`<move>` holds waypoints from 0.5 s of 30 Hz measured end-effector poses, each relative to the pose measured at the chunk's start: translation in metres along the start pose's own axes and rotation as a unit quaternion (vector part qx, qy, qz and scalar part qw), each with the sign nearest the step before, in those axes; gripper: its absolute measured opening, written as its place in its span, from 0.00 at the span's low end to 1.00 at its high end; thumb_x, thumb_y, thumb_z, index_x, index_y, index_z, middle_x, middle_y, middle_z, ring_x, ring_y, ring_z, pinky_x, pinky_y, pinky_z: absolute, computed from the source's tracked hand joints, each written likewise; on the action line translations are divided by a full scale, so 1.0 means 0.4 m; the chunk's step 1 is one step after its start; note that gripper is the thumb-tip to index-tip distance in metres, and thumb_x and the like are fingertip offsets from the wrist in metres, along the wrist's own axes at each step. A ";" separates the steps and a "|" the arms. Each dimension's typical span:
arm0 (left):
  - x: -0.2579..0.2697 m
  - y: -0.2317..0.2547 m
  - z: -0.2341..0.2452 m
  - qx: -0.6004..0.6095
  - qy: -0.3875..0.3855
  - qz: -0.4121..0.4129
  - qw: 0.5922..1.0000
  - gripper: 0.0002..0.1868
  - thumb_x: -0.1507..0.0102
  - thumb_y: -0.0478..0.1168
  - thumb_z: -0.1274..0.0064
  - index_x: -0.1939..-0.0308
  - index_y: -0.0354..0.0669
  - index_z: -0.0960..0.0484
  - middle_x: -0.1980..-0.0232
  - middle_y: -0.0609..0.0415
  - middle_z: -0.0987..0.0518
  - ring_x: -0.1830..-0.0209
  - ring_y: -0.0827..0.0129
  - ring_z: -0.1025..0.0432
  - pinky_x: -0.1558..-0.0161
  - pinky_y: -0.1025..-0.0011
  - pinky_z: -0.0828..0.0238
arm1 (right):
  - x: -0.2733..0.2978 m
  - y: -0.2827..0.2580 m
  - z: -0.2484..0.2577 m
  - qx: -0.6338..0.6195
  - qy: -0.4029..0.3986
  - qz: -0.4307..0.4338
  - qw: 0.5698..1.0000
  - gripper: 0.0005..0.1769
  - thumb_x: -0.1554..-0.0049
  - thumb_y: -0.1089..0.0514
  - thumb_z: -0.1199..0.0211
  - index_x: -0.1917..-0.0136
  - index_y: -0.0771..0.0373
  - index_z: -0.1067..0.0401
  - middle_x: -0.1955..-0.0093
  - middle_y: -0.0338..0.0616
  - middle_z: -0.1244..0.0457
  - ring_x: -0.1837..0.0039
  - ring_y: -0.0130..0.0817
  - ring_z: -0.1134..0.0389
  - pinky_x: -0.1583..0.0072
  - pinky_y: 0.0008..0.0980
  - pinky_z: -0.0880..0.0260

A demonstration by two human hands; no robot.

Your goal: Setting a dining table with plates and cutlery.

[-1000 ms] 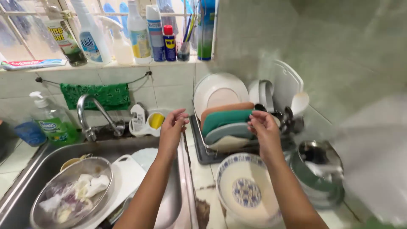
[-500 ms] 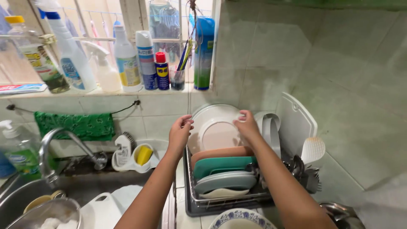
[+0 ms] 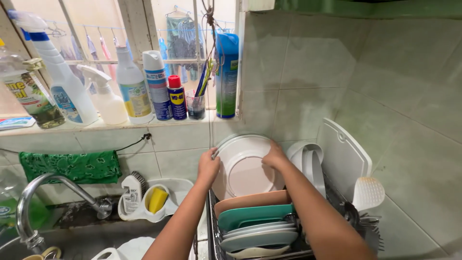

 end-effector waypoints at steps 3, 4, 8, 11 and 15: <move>-0.053 -0.081 -0.027 -0.046 0.060 -0.132 0.988 0.26 0.42 0.35 0.47 0.38 0.37 0.22 0.42 0.38 0.22 0.44 0.51 0.27 0.41 0.60 0.32 | -0.050 0.029 -0.022 0.024 -0.004 0.025 0.999 0.56 0.59 0.61 0.27 0.21 0.65 0.50 0.22 0.60 0.50 0.21 0.52 0.48 0.24 0.36 0.45; -0.051 -0.083 -0.027 -0.046 0.060 -0.130 0.989 0.26 0.42 0.35 0.47 0.38 0.37 0.22 0.42 0.38 0.22 0.44 0.51 0.27 0.41 0.60 0.32 | -0.025 0.007 0.001 0.025 -0.007 0.025 0.999 0.56 0.59 0.61 0.27 0.21 0.65 0.50 0.22 0.60 0.50 0.21 0.52 0.48 0.24 0.36 0.45; -0.043 -0.082 -0.036 -0.086 0.022 -0.105 0.990 0.25 0.41 0.37 0.47 0.39 0.41 0.21 0.45 0.40 0.22 0.44 0.50 0.27 0.40 0.60 0.31 | 0.038 -0.039 0.081 0.090 0.017 0.026 0.995 0.43 0.55 0.59 0.34 0.26 0.60 0.39 0.24 0.58 0.45 0.26 0.55 0.40 0.29 0.42 0.37; -0.034 -0.054 -0.025 -0.099 0.023 -0.120 0.988 0.24 0.42 0.38 0.45 0.41 0.42 0.20 0.47 0.41 0.22 0.44 0.51 0.27 0.41 0.60 0.31 | 0.059 -0.063 0.122 0.093 0.015 0.043 0.995 0.41 0.56 0.54 0.31 0.30 0.61 0.35 0.26 0.56 0.43 0.28 0.53 0.38 0.30 0.42 0.35; -0.016 -0.015 -0.019 -0.100 0.003 -0.087 0.991 0.20 0.41 0.39 0.46 0.45 0.44 0.15 0.49 0.43 0.21 0.48 0.53 0.25 0.42 0.62 0.30 | 0.049 -0.061 0.144 0.070 -0.011 0.054 0.996 0.34 0.53 0.39 0.27 0.42 0.64 0.25 0.33 0.56 0.37 0.33 0.50 0.34 0.34 0.41 0.33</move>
Point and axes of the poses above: each hand's wrist, its own x-axis away from the middle knuckle, its own z-axis out of the back of the hand, y = z × x, the point moved 6 cm from there along -x, towards the middle knuckle
